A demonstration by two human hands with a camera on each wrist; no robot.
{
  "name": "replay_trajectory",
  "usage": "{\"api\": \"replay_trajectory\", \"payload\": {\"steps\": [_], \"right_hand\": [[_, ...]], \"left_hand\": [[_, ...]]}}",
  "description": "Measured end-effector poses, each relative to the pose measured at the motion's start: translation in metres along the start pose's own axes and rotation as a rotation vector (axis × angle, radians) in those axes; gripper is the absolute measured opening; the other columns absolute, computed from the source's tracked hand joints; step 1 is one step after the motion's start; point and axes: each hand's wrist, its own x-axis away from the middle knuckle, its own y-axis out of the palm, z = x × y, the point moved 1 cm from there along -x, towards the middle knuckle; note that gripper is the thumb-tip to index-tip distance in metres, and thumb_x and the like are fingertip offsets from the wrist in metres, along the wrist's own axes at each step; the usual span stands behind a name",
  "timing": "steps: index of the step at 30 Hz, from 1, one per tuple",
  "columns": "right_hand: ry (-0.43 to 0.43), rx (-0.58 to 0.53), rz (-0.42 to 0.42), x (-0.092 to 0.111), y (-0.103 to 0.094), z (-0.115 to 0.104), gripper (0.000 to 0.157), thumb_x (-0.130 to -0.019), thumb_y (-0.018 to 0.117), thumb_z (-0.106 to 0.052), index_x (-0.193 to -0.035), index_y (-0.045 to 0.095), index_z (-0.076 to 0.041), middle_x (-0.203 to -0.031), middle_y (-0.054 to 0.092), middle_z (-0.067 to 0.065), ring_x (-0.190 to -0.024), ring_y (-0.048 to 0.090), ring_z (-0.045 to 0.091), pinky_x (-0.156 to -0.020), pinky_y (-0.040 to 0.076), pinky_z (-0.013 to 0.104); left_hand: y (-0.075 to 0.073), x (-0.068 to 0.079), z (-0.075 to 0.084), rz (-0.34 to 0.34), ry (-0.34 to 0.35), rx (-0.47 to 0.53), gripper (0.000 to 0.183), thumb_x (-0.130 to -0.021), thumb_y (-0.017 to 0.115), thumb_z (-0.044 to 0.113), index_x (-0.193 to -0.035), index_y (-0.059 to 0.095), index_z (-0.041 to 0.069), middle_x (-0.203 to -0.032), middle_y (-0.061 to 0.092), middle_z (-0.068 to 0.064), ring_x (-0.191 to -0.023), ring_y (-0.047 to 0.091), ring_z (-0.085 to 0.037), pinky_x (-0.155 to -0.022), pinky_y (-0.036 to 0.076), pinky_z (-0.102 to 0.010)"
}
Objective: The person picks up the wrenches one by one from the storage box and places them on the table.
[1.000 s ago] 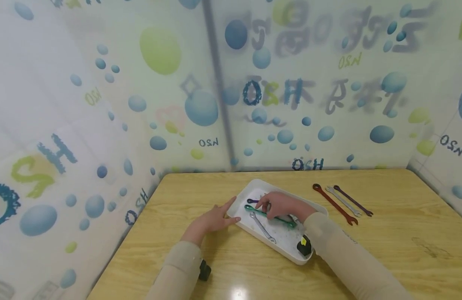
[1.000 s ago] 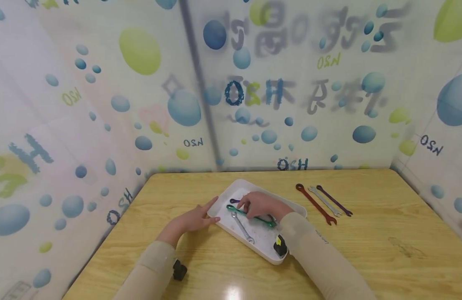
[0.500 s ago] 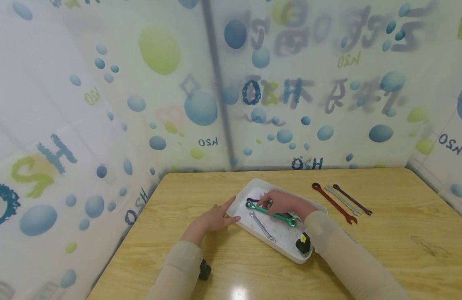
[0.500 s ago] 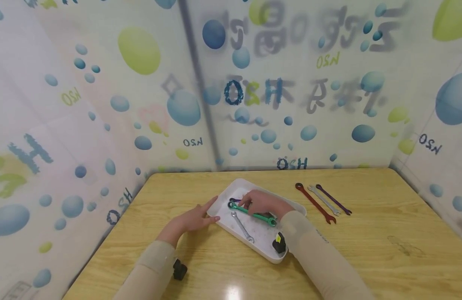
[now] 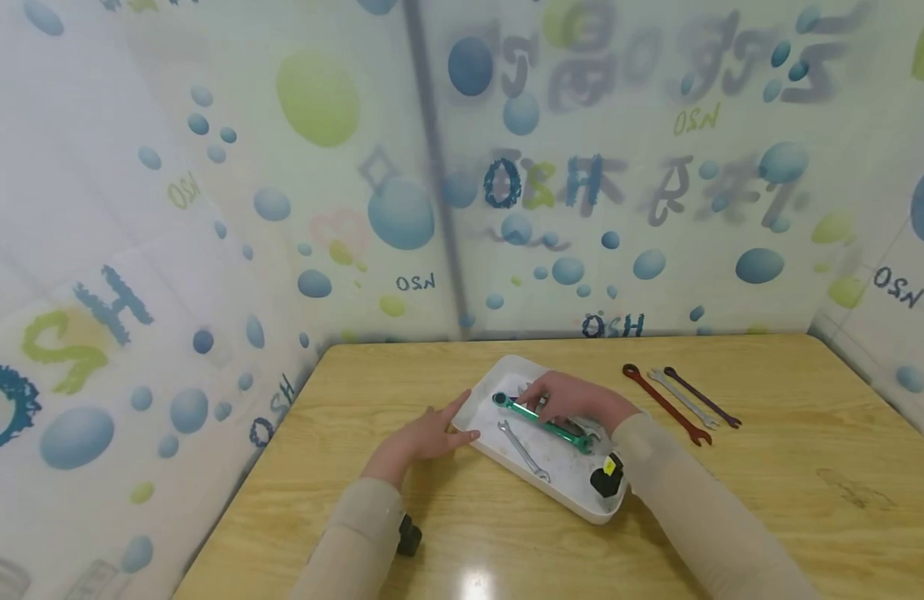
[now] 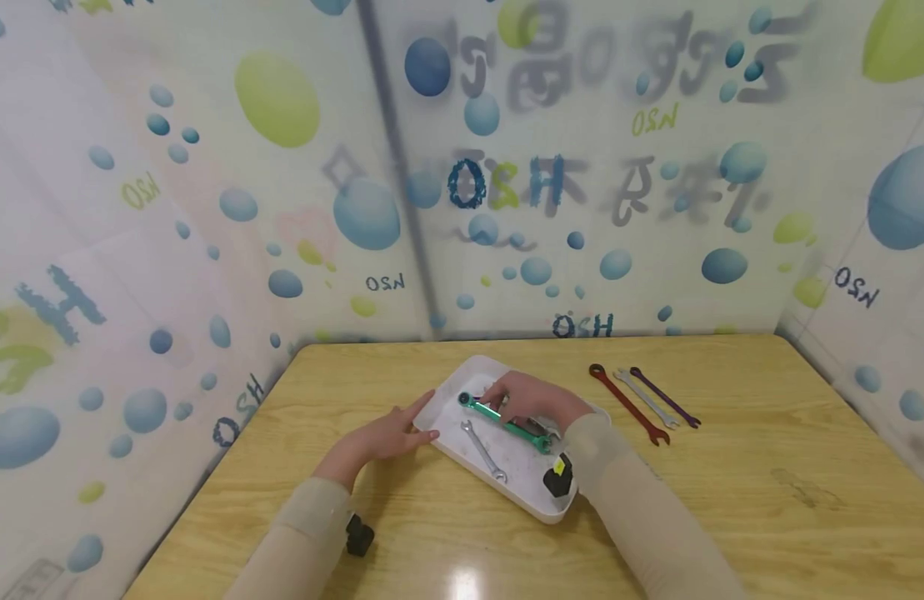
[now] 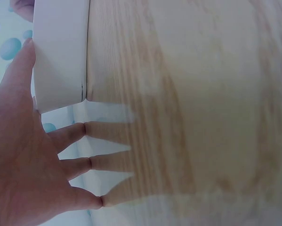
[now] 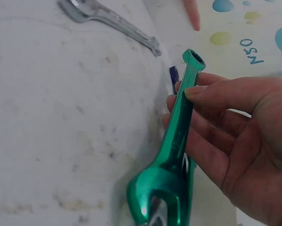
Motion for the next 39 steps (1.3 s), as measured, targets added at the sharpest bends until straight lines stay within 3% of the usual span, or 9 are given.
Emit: {"api": "replay_trajectory", "payload": {"steps": [11, 23, 32, 39], "right_hand": [[0.004, -0.005, 0.043, 0.018, -0.021, -0.013, 0.045, -0.086, 0.068, 0.001, -0.125, 0.069, -0.022, -0.106, 0.065, -0.002, -0.086, 0.06, 0.02, -0.07, 0.054, 0.031], [-0.053, 0.02, 0.045, 0.052, -0.042, -0.005, 0.046, -0.086, 0.064, 0.006, -0.127, 0.067, -0.015, -0.103, 0.063, 0.002, -0.078, 0.061, 0.019, -0.067, 0.055, 0.033], [-0.105, 0.054, 0.062, 0.08, -0.062, -0.004, 0.047, -0.085, 0.062, 0.006, -0.13, 0.064, -0.009, -0.103, 0.064, 0.004, -0.074, 0.061, 0.018, -0.066, 0.055, 0.032], [-0.092, 0.064, 0.078, 0.103, -0.072, 0.014, 0.049, -0.085, 0.065, 0.006, -0.132, 0.061, -0.007, -0.103, 0.063, 0.005, -0.075, 0.062, 0.018, -0.067, 0.055, 0.031]], "left_hand": [[-0.002, -0.004, -0.001, -0.01, -0.009, 0.005, 0.079, -0.091, 0.051, 0.065, -0.156, 0.015, 0.039, -0.157, 0.03, -0.006, -0.144, 0.015, -0.044, -0.107, 0.021, -0.068], [0.003, -0.004, 0.0, -0.009, 0.0, 0.012, 0.079, -0.092, 0.051, 0.065, -0.157, 0.015, 0.037, -0.157, 0.03, -0.004, -0.144, 0.015, -0.044, -0.107, 0.021, -0.067], [0.0, -0.001, -0.002, 0.008, 0.01, -0.007, 0.078, -0.092, 0.05, 0.064, -0.157, 0.015, 0.037, -0.157, 0.031, -0.003, -0.143, 0.016, -0.046, -0.108, 0.022, -0.066], [0.003, -0.003, -0.003, 0.004, 0.016, -0.008, 0.08, -0.092, 0.05, 0.065, -0.157, 0.015, 0.036, -0.157, 0.031, -0.004, -0.142, 0.017, -0.046, -0.106, 0.022, -0.068]]}}
